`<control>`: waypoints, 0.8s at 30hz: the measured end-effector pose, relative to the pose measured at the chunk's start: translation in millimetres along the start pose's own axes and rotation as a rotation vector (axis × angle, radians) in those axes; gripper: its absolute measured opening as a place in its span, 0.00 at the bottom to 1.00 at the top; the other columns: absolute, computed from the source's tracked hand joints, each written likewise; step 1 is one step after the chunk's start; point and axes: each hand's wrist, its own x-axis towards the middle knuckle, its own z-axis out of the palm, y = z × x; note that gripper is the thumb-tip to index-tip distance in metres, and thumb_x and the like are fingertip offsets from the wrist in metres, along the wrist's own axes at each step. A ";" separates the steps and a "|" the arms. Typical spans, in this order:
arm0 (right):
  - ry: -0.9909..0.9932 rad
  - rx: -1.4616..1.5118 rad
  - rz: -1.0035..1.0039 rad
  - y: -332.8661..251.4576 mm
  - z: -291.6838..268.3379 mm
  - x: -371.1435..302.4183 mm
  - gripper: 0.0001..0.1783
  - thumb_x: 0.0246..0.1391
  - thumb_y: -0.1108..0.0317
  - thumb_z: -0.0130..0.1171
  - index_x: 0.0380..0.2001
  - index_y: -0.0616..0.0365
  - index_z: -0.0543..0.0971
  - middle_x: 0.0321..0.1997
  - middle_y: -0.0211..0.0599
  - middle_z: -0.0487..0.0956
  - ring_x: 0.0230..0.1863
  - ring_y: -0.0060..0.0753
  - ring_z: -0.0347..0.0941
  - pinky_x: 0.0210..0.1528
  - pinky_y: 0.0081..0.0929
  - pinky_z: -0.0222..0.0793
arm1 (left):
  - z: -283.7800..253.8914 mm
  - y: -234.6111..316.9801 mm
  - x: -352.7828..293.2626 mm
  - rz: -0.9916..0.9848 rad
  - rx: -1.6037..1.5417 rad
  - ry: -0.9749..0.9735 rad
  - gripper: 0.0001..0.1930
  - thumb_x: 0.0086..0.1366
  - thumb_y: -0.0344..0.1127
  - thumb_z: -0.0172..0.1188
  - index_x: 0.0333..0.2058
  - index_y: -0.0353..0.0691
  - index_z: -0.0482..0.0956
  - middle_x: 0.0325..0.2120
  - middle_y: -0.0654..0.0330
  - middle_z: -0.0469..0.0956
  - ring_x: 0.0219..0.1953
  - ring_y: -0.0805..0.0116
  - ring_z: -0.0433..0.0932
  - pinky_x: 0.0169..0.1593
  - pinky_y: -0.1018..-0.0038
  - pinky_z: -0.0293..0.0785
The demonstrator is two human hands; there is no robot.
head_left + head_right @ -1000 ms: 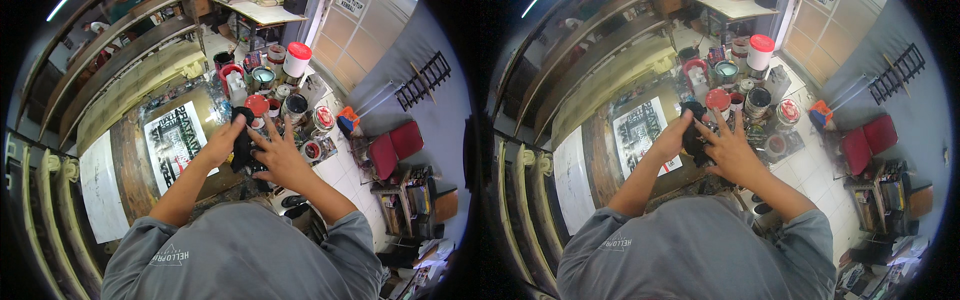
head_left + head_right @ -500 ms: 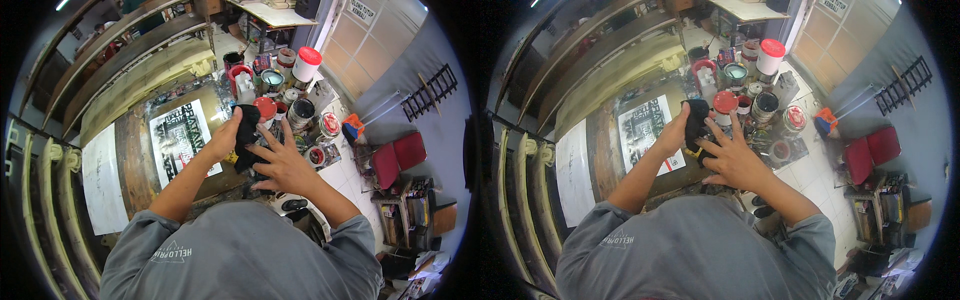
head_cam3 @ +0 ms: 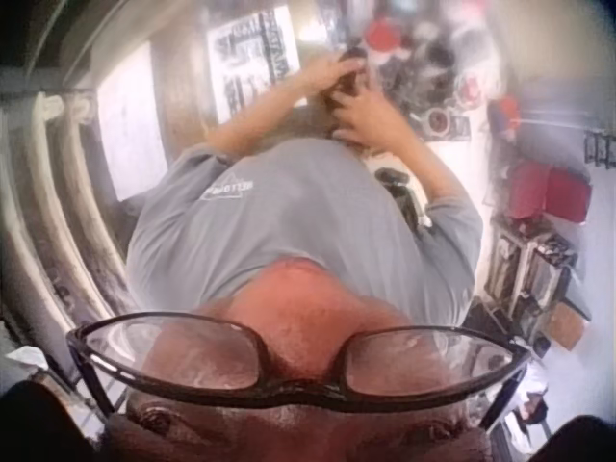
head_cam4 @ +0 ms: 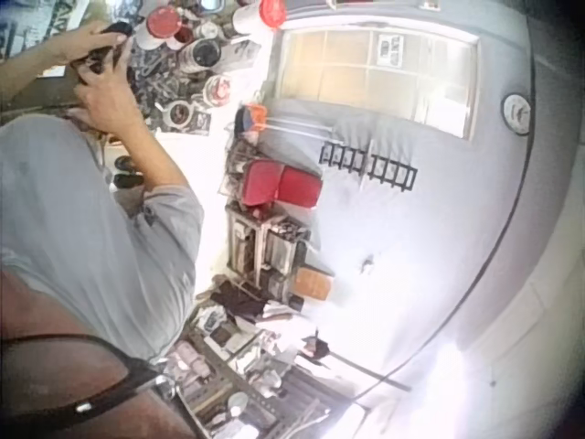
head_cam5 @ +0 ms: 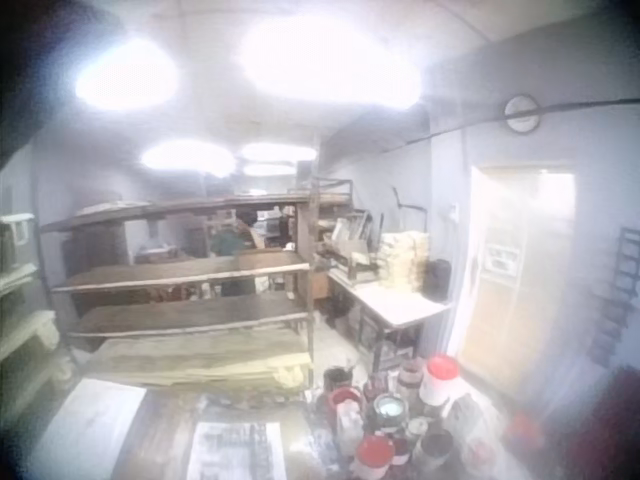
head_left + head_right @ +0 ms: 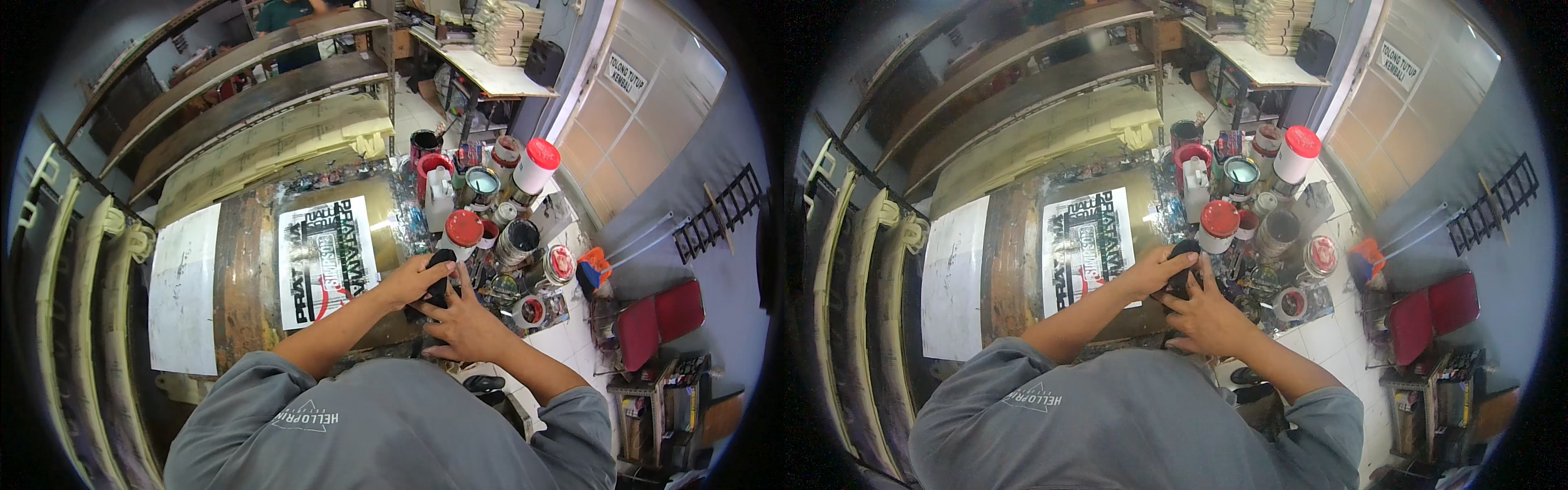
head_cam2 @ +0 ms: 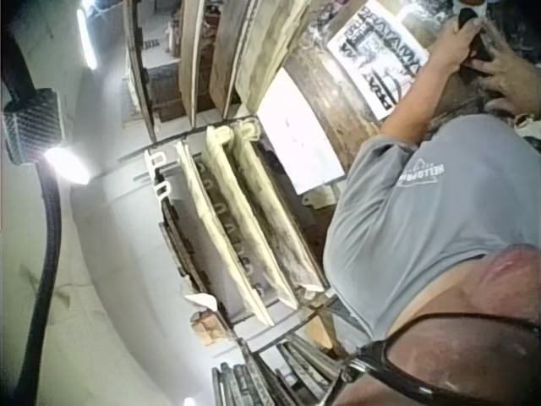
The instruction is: The person spreads green ink across a screen using a spatula and then uses a squeegee to press the ink through the mesh onto the material below.
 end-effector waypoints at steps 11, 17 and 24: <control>0.590 1.084 0.166 21.0 -3.0 -4.4 0.44 0.52 0.29 0.55 0.61 0.52 0.70 0.67 0.43 0.69 0.68 0.45 0.63 0.73 0.51 0.45 | 1.2 14.2 -7.1 0.015 -0.445 -0.112 0.25 0.73 0.56 0.51 0.50 0.39 0.77 0.29 0.66 0.78 0.26 0.79 0.75 0.30 0.81 0.71; 1.164 2.286 0.144 6.4 -16.2 9.6 0.59 0.51 0.16 0.38 0.73 0.50 0.48 0.68 0.56 0.64 0.58 0.53 0.74 0.57 0.39 0.70 | 13.8 28.1 -7.9 0.365 -0.063 -0.041 0.25 0.74 0.58 0.47 0.53 0.42 0.74 0.33 0.66 0.78 0.33 0.79 0.75 0.37 0.79 0.74; 1.217 2.030 0.124 1.9 -9.9 27.9 0.62 0.51 0.15 0.32 0.75 0.48 0.38 0.77 0.53 0.48 0.68 0.53 0.63 0.69 0.45 0.54 | 25.8 47.6 -11.1 0.545 0.405 0.363 0.25 0.73 0.54 0.51 0.48 0.34 0.77 0.32 0.51 0.81 0.34 0.61 0.79 0.40 0.67 0.74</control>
